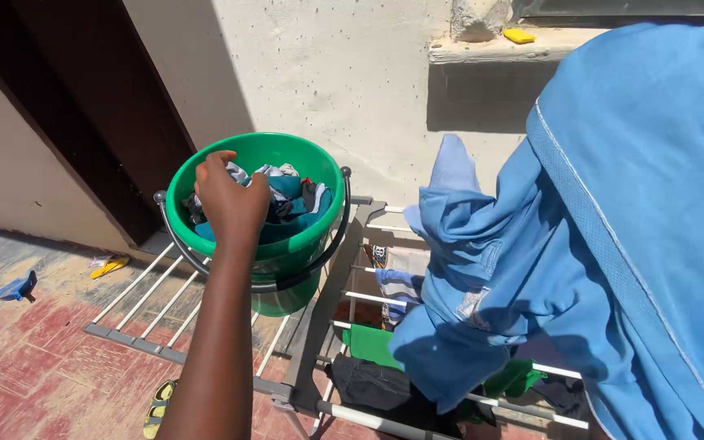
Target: Hanging wet laundry from a bucket onto a drying rack.
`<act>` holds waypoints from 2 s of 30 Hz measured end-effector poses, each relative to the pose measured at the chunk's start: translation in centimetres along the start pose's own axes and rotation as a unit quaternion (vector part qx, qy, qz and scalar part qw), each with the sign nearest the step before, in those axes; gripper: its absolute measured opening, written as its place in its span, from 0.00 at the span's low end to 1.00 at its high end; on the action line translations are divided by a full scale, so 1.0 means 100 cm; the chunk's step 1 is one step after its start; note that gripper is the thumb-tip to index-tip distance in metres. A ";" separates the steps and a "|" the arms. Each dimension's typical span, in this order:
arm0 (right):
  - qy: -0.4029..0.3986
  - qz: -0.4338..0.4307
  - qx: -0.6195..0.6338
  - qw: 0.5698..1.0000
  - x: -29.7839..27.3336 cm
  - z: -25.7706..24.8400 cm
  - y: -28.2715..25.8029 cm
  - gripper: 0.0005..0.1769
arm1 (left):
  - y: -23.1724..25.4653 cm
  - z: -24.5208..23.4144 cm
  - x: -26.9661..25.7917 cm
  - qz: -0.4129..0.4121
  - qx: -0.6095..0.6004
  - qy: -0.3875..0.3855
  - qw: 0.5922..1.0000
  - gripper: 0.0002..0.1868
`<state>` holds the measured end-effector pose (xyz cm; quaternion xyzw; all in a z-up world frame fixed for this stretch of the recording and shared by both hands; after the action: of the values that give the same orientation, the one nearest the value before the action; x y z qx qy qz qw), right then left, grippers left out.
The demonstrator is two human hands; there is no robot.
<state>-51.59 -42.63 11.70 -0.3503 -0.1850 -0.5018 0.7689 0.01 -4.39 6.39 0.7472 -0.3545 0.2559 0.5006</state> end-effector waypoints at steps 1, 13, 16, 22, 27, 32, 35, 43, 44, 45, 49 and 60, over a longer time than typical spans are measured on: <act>0.010 0.005 -0.009 1.000 -0.007 -0.008 -0.010 0.31 | 0.032 0.008 -0.013 0.001 -0.004 -0.004 1.000 0.25; 0.136 0.058 -0.111 0.983 -0.114 -0.035 -0.035 0.23 | 0.299 0.246 -0.285 -0.061 -0.532 -0.601 0.593 0.38; 0.169 0.075 -0.134 0.974 -0.137 -0.039 -0.028 0.22 | 0.293 0.241 -0.284 -0.143 -0.472 -0.579 0.650 0.20; 0.218 0.111 -0.166 0.955 -0.161 -0.058 -0.041 0.20 | 0.277 0.250 -0.246 -0.137 -0.493 -0.408 0.756 0.11; 0.200 0.082 -0.210 0.953 -0.156 -0.039 -0.048 0.17 | 0.277 0.237 -0.235 -0.179 -0.433 -0.422 0.776 0.17; 0.226 0.098 -0.351 0.903 -0.148 -0.021 -0.039 0.18 | 0.277 0.229 -0.238 -0.124 -0.358 -0.429 0.820 0.31; 0.195 0.158 -0.491 0.834 -0.140 -0.010 -0.016 0.19 | 0.299 0.224 -0.250 -0.143 -0.389 -0.486 0.770 0.43; 0.064 0.234 -0.536 0.809 -0.129 0.042 0.051 0.17 | 0.320 0.194 -0.235 -0.080 -0.387 -0.502 0.769 0.35; 0.097 0.249 -0.578 0.771 -0.132 0.037 0.049 0.17 | 0.303 0.192 -0.227 -0.147 -0.410 -0.473 0.766 0.31; 0.129 0.264 -0.618 0.729 -0.135 0.033 0.047 0.16 | 0.286 0.190 -0.221 -0.214 -0.431 -0.439 0.758 0.27; 0.132 0.295 -0.608 0.725 -0.143 0.035 0.065 0.21 | 0.273 0.165 -0.187 -0.205 -0.527 -0.386 0.729 0.24; 0.058 0.374 -0.658 0.652 -0.174 -0.018 0.152 0.19 | 0.221 0.143 -0.138 -0.167 -0.481 -0.326 0.797 0.20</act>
<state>-45.46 -28.94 -5.95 -0.7738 0.3851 -0.1817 0.4689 -25.51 -19.42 3.49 0.4970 -0.4442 -0.2939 0.6850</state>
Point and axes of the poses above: each hand's wrist, its own x-axis towards the middle knuckle, its own z-axis out of the palm, y = z × x, the point moved 10 cm from there along x, towards the middle knuckle, and after that the axes turned 5 degrees about -y, right-handed, at the moved point
